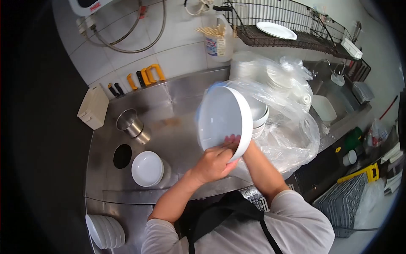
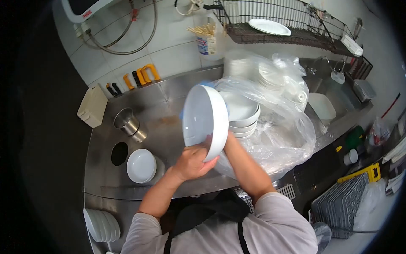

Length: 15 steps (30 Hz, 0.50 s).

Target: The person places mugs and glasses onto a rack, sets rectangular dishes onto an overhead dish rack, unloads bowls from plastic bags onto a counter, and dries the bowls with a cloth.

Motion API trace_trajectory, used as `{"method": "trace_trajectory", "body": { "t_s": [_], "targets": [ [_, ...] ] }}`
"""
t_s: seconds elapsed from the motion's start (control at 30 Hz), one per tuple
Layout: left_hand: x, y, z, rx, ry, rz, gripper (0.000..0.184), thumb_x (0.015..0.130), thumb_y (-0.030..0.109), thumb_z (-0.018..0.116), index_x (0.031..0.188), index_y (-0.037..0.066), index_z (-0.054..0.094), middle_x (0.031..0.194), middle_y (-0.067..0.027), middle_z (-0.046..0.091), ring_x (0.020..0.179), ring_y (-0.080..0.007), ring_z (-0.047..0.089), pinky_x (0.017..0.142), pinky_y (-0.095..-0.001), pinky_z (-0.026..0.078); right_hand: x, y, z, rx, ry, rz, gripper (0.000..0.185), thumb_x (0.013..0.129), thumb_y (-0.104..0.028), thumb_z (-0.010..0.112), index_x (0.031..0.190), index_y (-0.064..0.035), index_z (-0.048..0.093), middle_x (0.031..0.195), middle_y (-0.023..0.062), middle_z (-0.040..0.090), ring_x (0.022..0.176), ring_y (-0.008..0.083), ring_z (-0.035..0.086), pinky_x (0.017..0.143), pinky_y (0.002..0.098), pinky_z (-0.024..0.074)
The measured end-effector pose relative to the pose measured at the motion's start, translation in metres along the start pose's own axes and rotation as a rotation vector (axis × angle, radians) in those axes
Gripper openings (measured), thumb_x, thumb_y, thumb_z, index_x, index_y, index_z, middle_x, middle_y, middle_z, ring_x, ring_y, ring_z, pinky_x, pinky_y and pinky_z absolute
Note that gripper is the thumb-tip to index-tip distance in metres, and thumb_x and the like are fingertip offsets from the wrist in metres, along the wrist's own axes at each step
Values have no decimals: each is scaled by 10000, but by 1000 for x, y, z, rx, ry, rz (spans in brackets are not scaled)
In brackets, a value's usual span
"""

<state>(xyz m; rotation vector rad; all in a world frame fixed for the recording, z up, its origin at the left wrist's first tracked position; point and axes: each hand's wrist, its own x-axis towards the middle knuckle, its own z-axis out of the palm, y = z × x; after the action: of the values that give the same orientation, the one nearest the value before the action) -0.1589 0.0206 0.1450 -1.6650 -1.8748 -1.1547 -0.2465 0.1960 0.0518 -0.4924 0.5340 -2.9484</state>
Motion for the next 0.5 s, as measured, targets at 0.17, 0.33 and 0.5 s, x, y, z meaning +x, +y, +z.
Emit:
{"method": "trace_trajectory", "body": {
  "t_s": [0.17,0.33,0.5],
  "targets": [
    [-62,-56,-17,195,85,-207,228,791,100,756,926,-16,614,860,-195,694,836,-397,686,708,-452,539,-56,96,40,-17,360,99,323,964,-363,592,1170,-114,606,1066,60,658,995,196,646,848,370,557],
    [-139,-79,-28,159,-220,-752,252,848,166,707,1052,48,617,932,-201,699,841,-413,674,725,-493,531,-67,81,36,-352,495,189,327,945,-376,632,1173,-143,612,1033,47,667,905,162,666,750,334,573],
    [-209,-93,-5,242,-448,-578,235,877,257,667,1004,65,624,920,-134,700,901,-363,660,765,-460,518,-47,41,43,-578,316,256,337,921,-342,687,1141,-91,639,978,32,676,825,132,649,729,303,559]
  ]
}}
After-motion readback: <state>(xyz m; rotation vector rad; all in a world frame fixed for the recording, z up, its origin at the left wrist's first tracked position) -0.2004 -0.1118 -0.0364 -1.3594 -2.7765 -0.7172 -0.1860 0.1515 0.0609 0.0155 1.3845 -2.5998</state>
